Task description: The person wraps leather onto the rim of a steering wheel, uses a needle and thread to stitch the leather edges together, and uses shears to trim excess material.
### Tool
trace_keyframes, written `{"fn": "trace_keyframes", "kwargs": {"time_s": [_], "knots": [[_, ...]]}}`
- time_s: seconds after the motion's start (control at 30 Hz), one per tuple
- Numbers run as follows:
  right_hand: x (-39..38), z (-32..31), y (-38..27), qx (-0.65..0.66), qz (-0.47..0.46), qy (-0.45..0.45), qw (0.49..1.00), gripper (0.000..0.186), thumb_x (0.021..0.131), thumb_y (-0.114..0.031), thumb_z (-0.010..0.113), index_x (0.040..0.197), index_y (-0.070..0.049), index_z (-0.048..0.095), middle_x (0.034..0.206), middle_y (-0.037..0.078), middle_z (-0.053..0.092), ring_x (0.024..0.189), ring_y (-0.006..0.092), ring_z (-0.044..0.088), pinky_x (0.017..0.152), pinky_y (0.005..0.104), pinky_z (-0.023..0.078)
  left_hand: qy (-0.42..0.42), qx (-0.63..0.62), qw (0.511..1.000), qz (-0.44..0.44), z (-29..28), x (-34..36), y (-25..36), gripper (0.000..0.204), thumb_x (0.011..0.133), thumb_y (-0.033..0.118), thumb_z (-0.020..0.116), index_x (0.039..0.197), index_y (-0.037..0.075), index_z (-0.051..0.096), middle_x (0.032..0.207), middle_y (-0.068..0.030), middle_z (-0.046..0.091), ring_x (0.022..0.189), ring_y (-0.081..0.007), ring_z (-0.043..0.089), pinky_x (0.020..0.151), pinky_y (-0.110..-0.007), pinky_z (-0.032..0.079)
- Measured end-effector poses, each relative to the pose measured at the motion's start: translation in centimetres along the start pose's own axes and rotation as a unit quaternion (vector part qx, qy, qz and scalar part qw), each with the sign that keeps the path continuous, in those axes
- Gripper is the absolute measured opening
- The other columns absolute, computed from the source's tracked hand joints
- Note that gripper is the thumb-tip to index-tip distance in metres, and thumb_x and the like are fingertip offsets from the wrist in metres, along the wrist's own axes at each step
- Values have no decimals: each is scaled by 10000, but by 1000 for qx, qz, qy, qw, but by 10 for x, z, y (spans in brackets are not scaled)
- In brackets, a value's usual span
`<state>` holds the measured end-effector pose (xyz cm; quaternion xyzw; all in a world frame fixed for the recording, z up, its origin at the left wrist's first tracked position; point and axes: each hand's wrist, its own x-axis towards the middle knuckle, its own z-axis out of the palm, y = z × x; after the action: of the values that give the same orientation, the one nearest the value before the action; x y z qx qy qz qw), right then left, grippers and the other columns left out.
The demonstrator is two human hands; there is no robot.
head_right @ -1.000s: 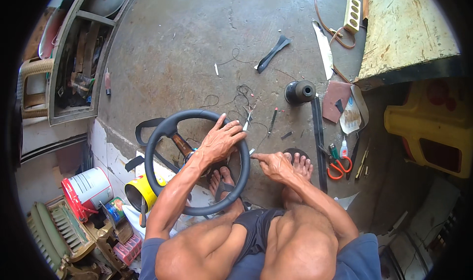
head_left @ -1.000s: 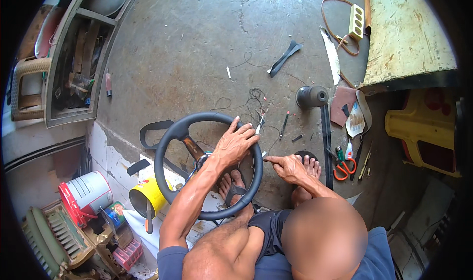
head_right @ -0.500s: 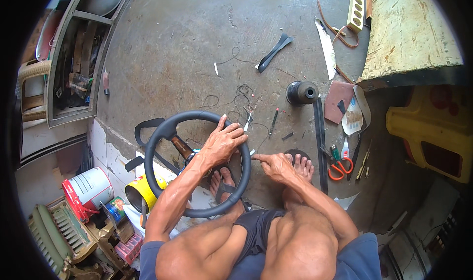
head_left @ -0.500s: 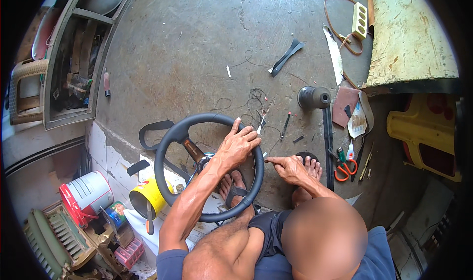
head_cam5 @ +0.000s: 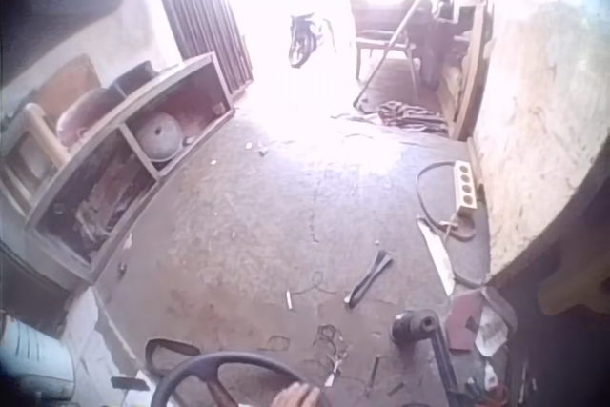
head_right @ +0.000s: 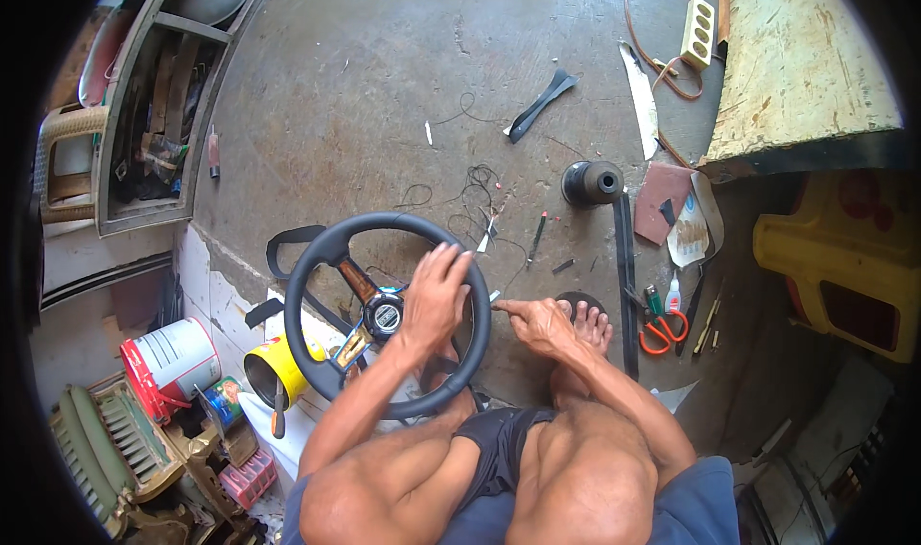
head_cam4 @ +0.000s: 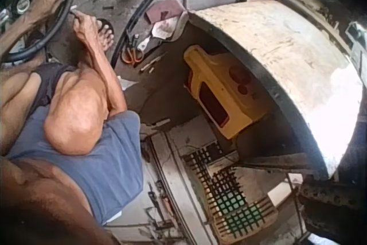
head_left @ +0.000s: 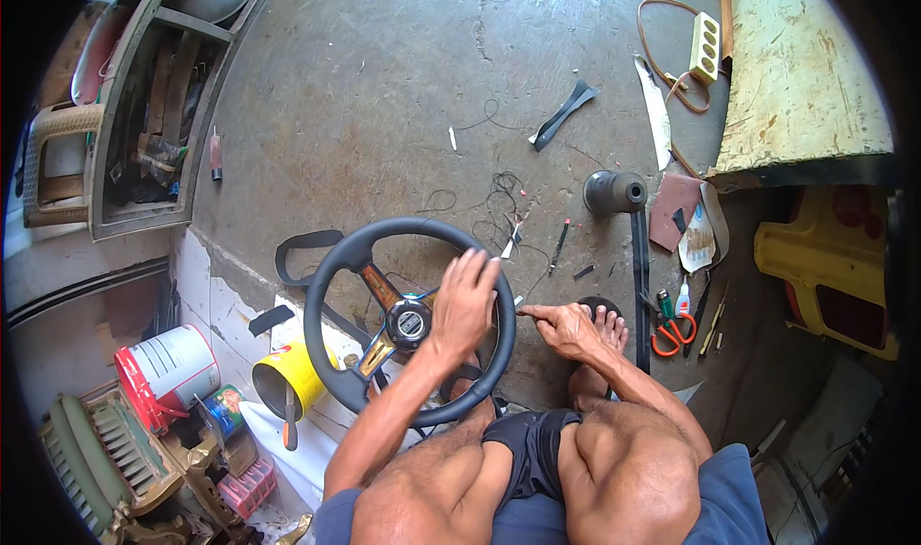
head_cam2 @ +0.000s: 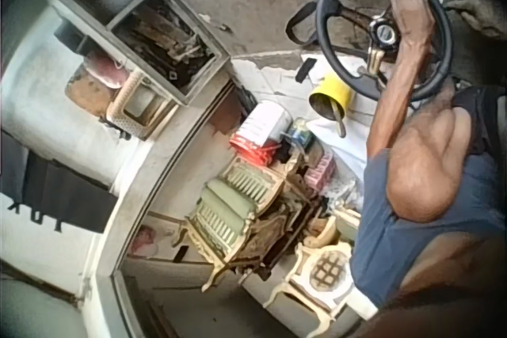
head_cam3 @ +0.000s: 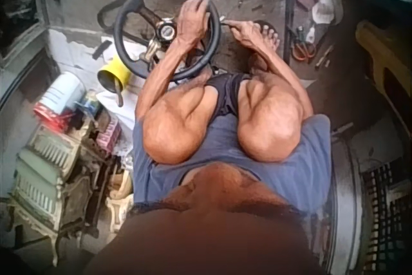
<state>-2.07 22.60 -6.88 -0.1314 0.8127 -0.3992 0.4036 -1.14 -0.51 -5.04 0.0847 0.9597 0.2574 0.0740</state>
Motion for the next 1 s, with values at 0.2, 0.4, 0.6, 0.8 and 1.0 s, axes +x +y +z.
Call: {"fn": "trace_keyframes", "kwargs": {"time_s": [0.2, 0.4, 0.6, 0.8, 1.0], "knots": [[2, -6, -12, -7, 8, -13, 1000, 412, 890, -131, 548, 1259, -152, 730, 717, 246, 666, 688, 390, 699, 713, 476, 548, -128, -297, 889, -325, 20, -62, 38, 846, 870, 278, 795, 1499, -98, 373, 1357, -281, 594, 1106, -341, 692, 945, -410, 553], [-6, -6, -14, -25, -16, -15, 999, 412, 896, -132, 550, 1271, -125, 717, 777, 246, 697, 737, 393, 709, 764, 469, 549, -67, -239, 946, -208, 51, -73, 37, 905, 863, 198, 771, 1530, -151, 268, 1352, -361, 542, 1223, -479, 576, 1066, -437, 449], [-12, -8, -18, -42, -32, -14, 999, 418, 892, -126, 563, 1283, -109, 708, 816, 262, 704, 772, 415, 705, 813, 473, 542, -102, -243, 931, -251, 46, -66, 49, 802, 903, 157, 665, 1524, -157, 266, 1289, -372, 546, 1170, -510, 578, 1014, -470, 467], [-11, -3, -31, -40, -9, -43, 998, 424, 891, -112, 562, 1292, -87, 697, 903, 282, 713, 850, 429, 709, 859, 469, 544, -66, -251, 936, -237, 54, -80, 38, 796, 902, 147, 663, 1525, -154, 269, 1243, -359, 554, 1132, -510, 584, 990, -482, 472], [-17, -7, -8, -24, -37, 17, 999, 379, 913, -142, 578, 1266, -88, 704, 1005, 233, 739, 874, 425, 709, 857, 478, 550, -41, -232, 954, -187, 59, -68, 41, 824, 886, 169, 702, 1514, -159, 281, 1232, -355, 550, 1148, -499, 564, 995, -486, 459]]}}
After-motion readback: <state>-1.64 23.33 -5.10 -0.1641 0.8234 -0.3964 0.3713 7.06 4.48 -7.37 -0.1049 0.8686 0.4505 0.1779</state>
